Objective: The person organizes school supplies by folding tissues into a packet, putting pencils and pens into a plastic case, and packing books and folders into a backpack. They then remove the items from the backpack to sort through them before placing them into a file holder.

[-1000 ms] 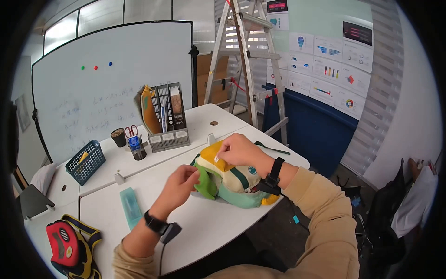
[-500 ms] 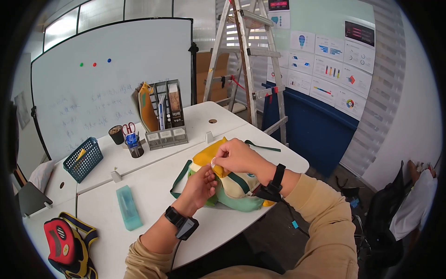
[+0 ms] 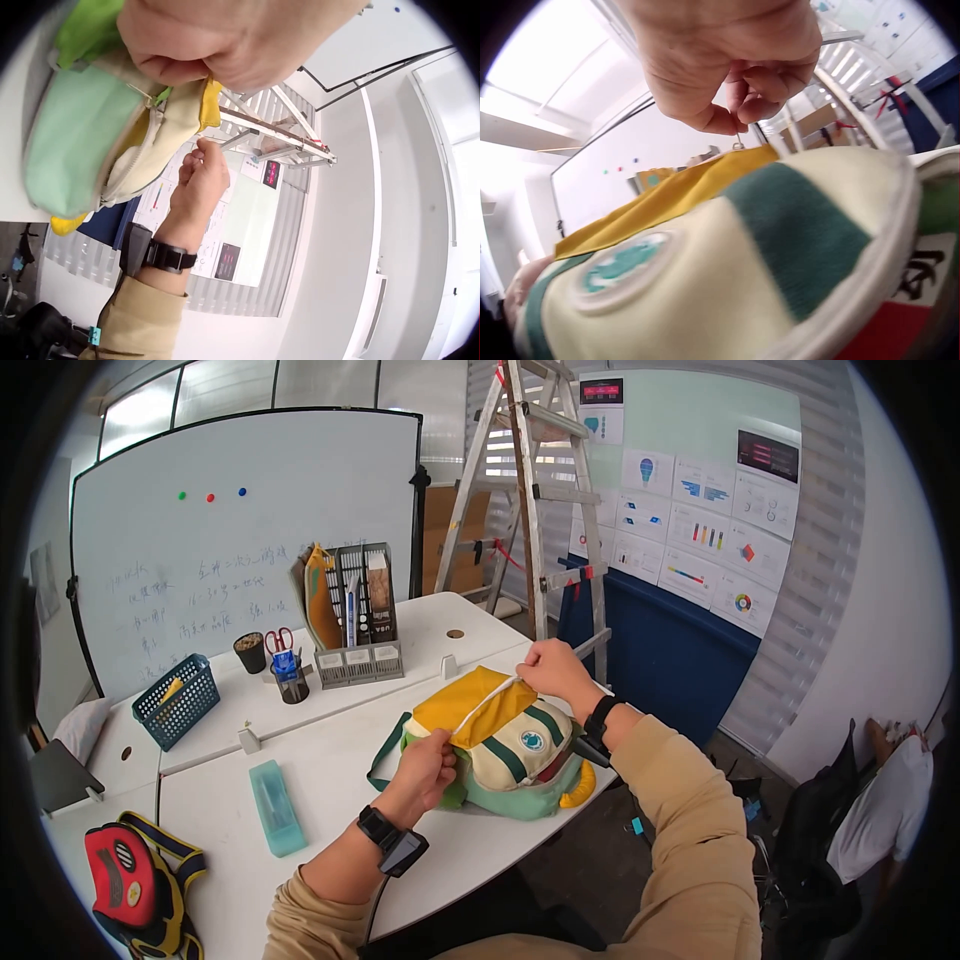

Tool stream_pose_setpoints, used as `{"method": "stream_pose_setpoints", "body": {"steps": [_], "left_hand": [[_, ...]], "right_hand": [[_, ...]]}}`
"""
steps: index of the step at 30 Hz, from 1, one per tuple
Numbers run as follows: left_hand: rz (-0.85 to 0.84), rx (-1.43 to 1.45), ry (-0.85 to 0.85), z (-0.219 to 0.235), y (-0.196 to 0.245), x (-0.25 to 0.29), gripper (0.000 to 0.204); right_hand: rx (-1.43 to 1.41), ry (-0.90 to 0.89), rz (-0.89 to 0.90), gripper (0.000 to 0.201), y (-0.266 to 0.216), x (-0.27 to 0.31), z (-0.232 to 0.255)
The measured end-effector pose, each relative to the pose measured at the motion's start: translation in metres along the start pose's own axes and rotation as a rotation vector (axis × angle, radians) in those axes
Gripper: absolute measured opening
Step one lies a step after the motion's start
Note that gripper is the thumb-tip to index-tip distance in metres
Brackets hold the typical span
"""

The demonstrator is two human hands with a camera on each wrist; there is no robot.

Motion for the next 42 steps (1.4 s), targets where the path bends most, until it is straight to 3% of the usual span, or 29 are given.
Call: {"method": "stream_pose_setpoints", "body": {"steps": [3, 5, 8, 12, 13, 16, 19, 22, 28, 31, 34, 37, 42], "left_hand": [[-0.01, -0.051, 0.008, 0.002, -0.002, -0.003, 0.015], [-0.024, -0.078, 0.008, 0.003, -0.005, -0.004, 0.014], [-0.04, -0.185, -0.007, 0.01, -0.005, -0.001, 0.015], [-0.043, -0.612, -0.06, 0.019, 0.006, 0.005, 0.026], [-0.045, -0.748, -0.085, 0.022, 0.006, 0.004, 0.03], [-0.265, -1.167, -0.111, 0.021, 0.005, 0.009, 0.039], [-0.346, -1.252, -0.106, 0.019, -0.006, 0.006, 0.039], [-0.272, -1.125, -0.145, 0.019, -0.01, 0.003, 0.035], [-0.425, -1.023, -0.072, 0.022, -0.022, 0.0, 0.038], [-0.299, -0.969, -0.104, 0.021, -0.023, -0.001, 0.035], [-0.24, -0.912, -0.076, 0.025, -0.026, -0.007, 0.033], [-0.408, -1.012, -0.066, 0.024, -0.026, 0.002, 0.033], [-0.504, -1.059, 0.097, 0.018, -0.029, 0.014, 0.032]], "right_hand": [[0.012, -0.103, -0.053, 0.021, 0.045, -0.014, -0.015], [0.008, -0.16, -0.018, 0.024, 0.048, -0.01, -0.021], [-0.071, -0.148, -0.151, 0.033, 0.034, 0.003, -0.016], [0.105, 0.021, -0.02, 0.038, -0.018, 0.033, 0.009], [0.086, 0.015, 0.003, 0.037, -0.039, 0.044, 0.013], [0.095, -0.009, 0.122, 0.034, -0.094, 0.079, 0.017], [0.172, -0.15, 0.264, 0.033, -0.131, 0.12, 0.005], [0.202, -0.246, 0.345, 0.032, -0.15, 0.152, -0.008], [0.286, -0.454, 0.313, 0.032, -0.146, 0.173, -0.024], [0.371, -0.485, 0.21, 0.033, -0.149, 0.175, -0.027], [0.441, -0.445, 0.23, 0.032, -0.146, 0.177, -0.031], [0.485, -0.466, 0.181, 0.029, -0.142, 0.175, -0.035], [0.448, -0.412, 0.208, 0.027, -0.138, 0.173, -0.039]]}}
Point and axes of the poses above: each hand's wrist, its own x-axis away from the middle knuckle, its own z-axis out of the back of the hand, y = z × x, the point moved 3 cm from there along -x, towards the middle knuckle, and after that the axes turned 2 degrees about -x, right-handed, at the moved point
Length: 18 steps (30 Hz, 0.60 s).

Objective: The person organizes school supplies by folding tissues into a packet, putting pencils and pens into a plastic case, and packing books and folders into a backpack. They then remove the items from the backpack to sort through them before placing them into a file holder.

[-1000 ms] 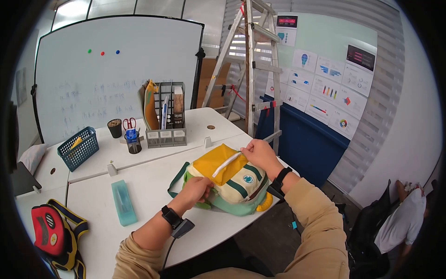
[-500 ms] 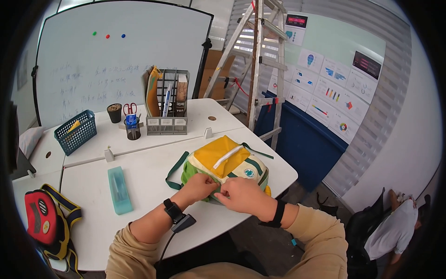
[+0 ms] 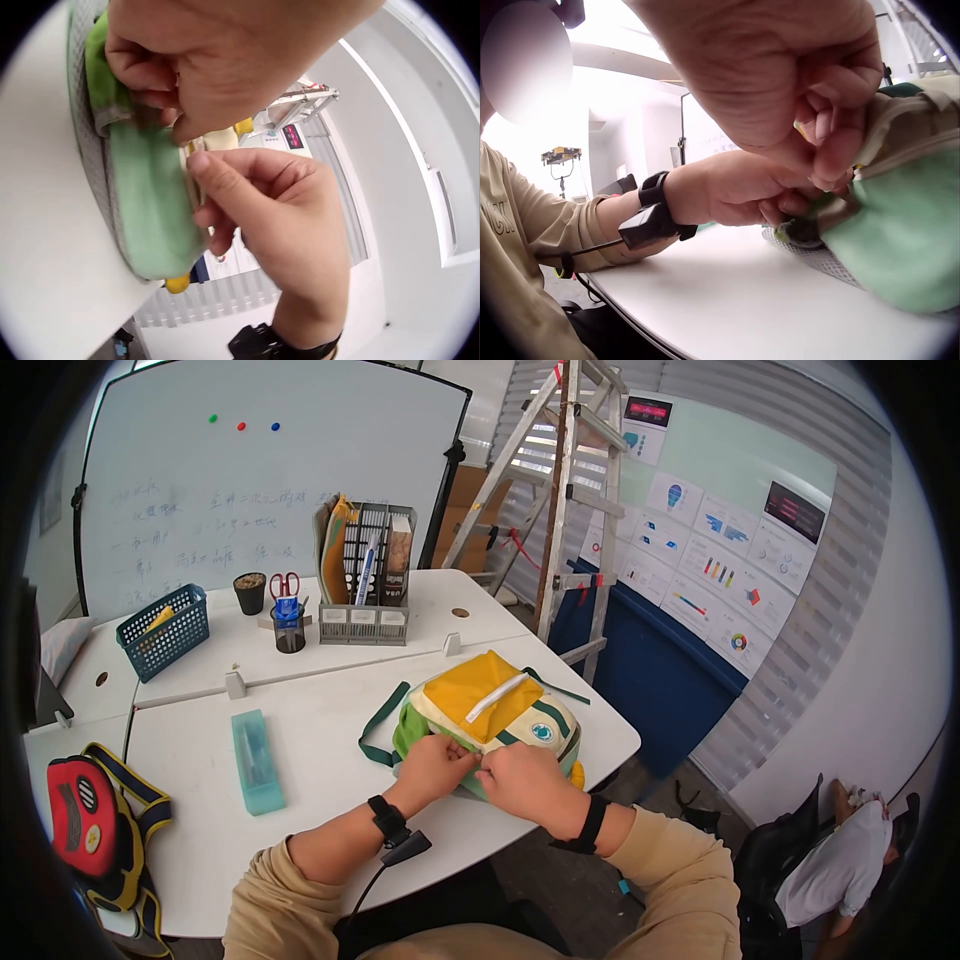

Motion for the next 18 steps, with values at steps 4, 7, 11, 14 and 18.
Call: {"method": "stream_pose_setpoints", "body": {"steps": [4, 7, 11, 14, 18], "left_hand": [[-0.061, -0.034, 0.153, 0.002, 0.012, 0.008, 0.029], [-0.044, -0.068, 0.105, 0.005, 0.012, 0.005, 0.026], [-0.037, -0.07, 0.06, 0.003, 0.004, -0.001, 0.026], [-0.049, -0.1, 0.048, 0.0, 0.006, 0.004, 0.028], [-0.059, -0.118, 0.053, -0.002, 0.013, 0.009, 0.029]], "right_hand": [[-0.016, 0.021, -0.018, 0.026, 0.0, 0.001, -0.001], [-0.016, -0.014, -0.034, 0.025, -0.002, 0.002, 0.001], [-0.003, -0.006, -0.032, 0.026, -0.002, 0.003, 0.0], [0.017, 0.004, -0.022, 0.026, -0.001, 0.004, -0.002], [0.009, 0.004, -0.034, 0.026, 0.0, 0.005, -0.002]]}}
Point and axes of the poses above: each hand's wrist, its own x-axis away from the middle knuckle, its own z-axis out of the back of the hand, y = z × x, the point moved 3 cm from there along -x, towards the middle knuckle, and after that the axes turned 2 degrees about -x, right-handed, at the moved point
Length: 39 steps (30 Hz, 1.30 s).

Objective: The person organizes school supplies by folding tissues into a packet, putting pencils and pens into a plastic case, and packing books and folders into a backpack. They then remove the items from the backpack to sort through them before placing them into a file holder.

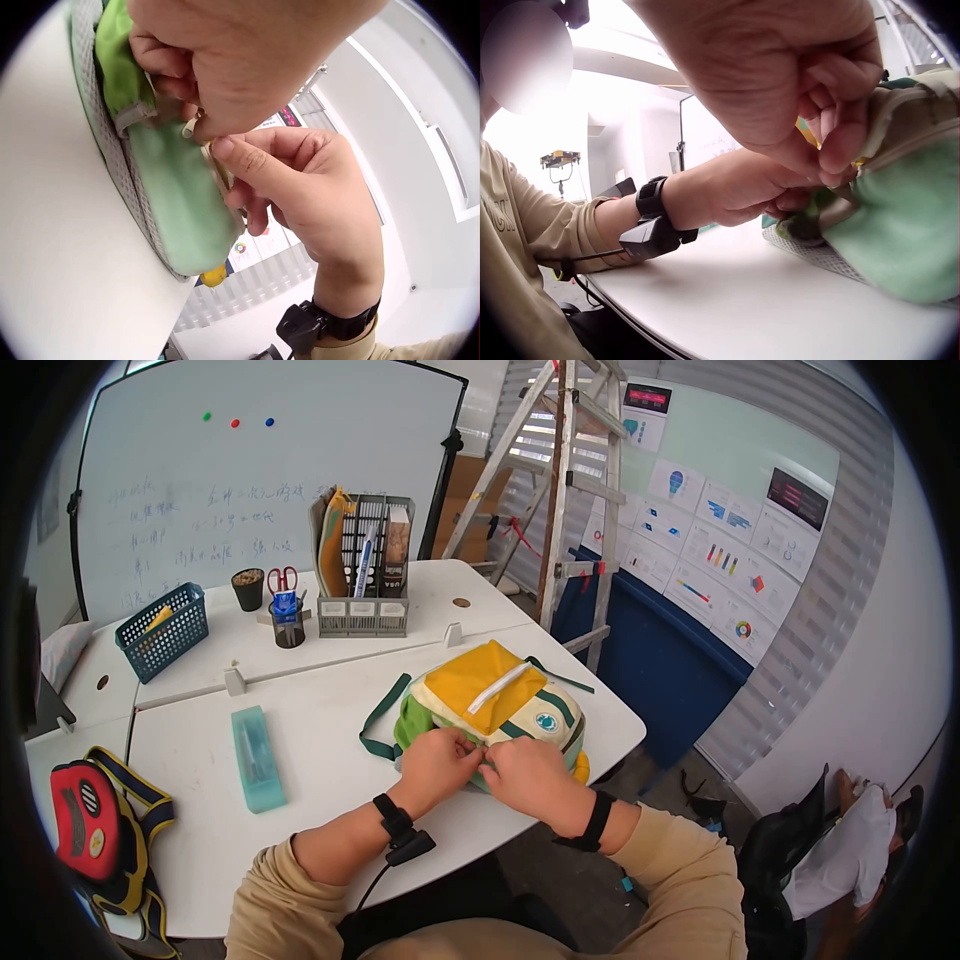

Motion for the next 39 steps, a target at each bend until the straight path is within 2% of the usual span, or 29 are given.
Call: {"method": "stream_pose_setpoints", "body": {"steps": [4, 7, 16, 19, 25, 28, 31, 34, 39], "left_hand": [[0.041, 0.053, -0.03, -0.008, -0.011, -0.005, 0.03], [0.044, 0.081, 0.064, -0.007, -0.013, -0.004, 0.029], [0.009, 0.125, 0.029, -0.015, -0.016, -0.003, 0.029], [0.029, 0.147, 0.099, -0.007, -0.009, 0.001, 0.026], [0.008, 0.184, 0.072, -0.015, -0.016, 0.0, 0.024], [-0.049, 0.029, 0.052, -0.027, -0.024, 0.0, 0.023], [-0.046, -0.002, 0.025, -0.028, -0.023, -0.001, 0.024], [-0.074, 0.049, -0.109, -0.017, -0.024, -0.007, 0.029], [-0.063, 0.008, -0.216, 0.005, -0.005, -0.008, 0.035]], "right_hand": [[0.02, 0.012, 0.005, 0.028, 0.001, 0.0, -0.003], [0.024, 0.017, 0.01, 0.029, 0.0, -0.002, -0.002], [0.014, -0.043, -0.019, 0.029, -0.007, -0.002, 0.005], [0.005, -0.031, -0.019, 0.029, -0.007, -0.001, 0.007], [0.001, -0.027, -0.021, 0.031, -0.008, -0.001, 0.008], [0.011, -0.012, 0.004, 0.03, -0.006, -0.003, 0.003], [-0.002, -0.006, 0.013, 0.028, -0.005, -0.002, 0.002], [-0.023, -0.01, -0.016, 0.031, -0.008, 0.0, 0.006], [-0.121, 0.044, -0.058, 0.039, 0.0, 0.002, -0.004]]}}
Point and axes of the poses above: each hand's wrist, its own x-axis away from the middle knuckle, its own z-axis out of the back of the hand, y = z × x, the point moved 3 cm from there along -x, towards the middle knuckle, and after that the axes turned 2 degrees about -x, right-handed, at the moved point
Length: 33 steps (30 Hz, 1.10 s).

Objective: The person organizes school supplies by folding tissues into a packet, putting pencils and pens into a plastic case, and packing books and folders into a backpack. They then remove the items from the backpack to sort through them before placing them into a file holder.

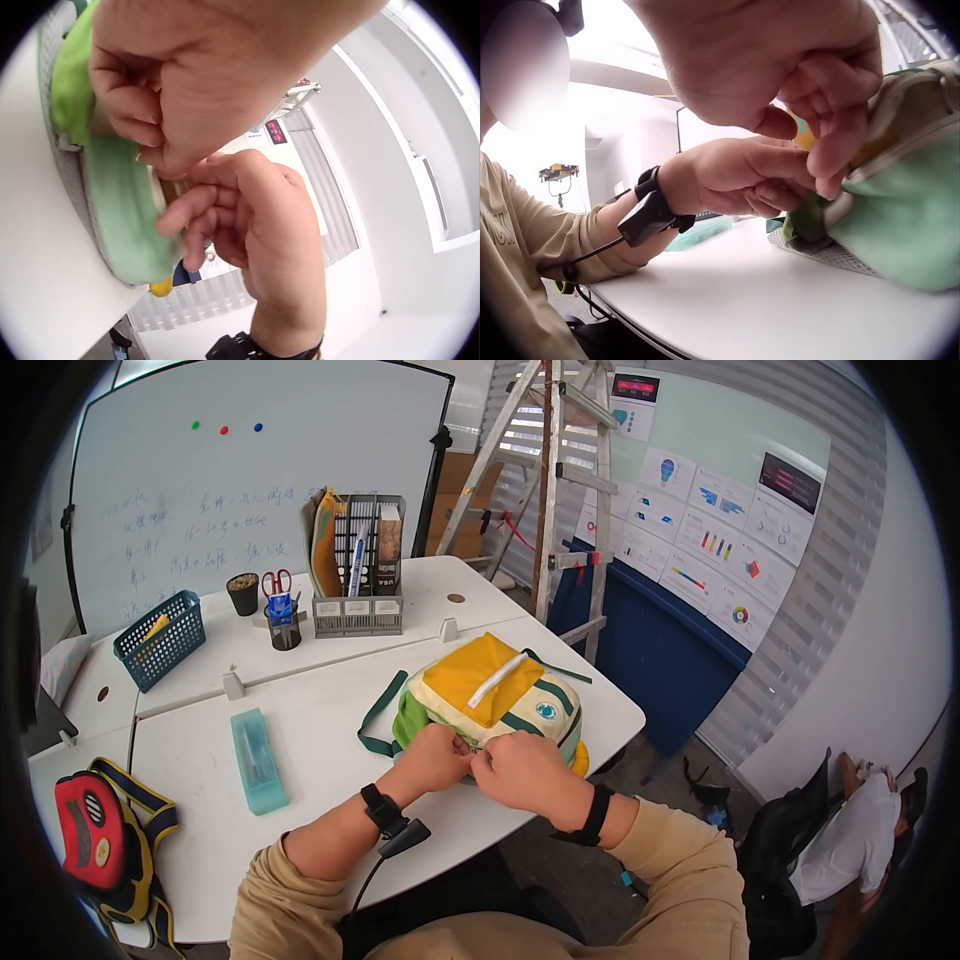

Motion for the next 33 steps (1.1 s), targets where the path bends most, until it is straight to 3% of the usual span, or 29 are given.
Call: {"method": "stream_pose_setpoints", "body": {"steps": [4, 10, 16, 19, 22, 25, 28, 33], "left_hand": [[0.04, -0.063, 0.076, 0.011, 0.028, 0.011, 0.037], [0.011, -0.032, 0.017, 0.009, 0.035, 0.013, 0.034], [-0.012, -0.023, -0.071, 0.013, 0.044, 0.014, 0.027], [0.054, 0.157, -0.126, 0.002, 0.029, 0.009, 0.03], [0.095, 0.182, -0.197, -0.003, 0.018, 0.006, 0.037], [0.368, 0.496, -0.267, -0.002, 0.009, 0.0, 0.042], [0.524, 0.827, -0.181, -0.006, 0.009, 0.004, 0.044], [0.456, 0.783, -0.114, -0.02, -0.008, -0.008, 0.048]], "right_hand": [[-0.128, -0.066, -0.093, 0.047, 0.007, -0.01, 0.002], [-0.578, -0.254, -0.21, 0.044, 0.025, -0.021, -0.002], [-0.547, -0.311, -0.195, 0.047, 0.022, -0.02, 0.013], [-0.618, -0.234, -0.179, 0.036, 0.033, -0.016, -0.001], [-0.445, -0.23, -0.084, 0.022, 0.026, -0.012, 0.005], [-0.313, -0.094, 0.002, 0.016, 0.022, -0.007, 0.001], [-0.22, 0.025, 0.036, 0.019, 0.012, 0.001, 0.004], [-0.119, 0.071, 0.037, 0.021, 0.006, 0.009, 0.008]]}}
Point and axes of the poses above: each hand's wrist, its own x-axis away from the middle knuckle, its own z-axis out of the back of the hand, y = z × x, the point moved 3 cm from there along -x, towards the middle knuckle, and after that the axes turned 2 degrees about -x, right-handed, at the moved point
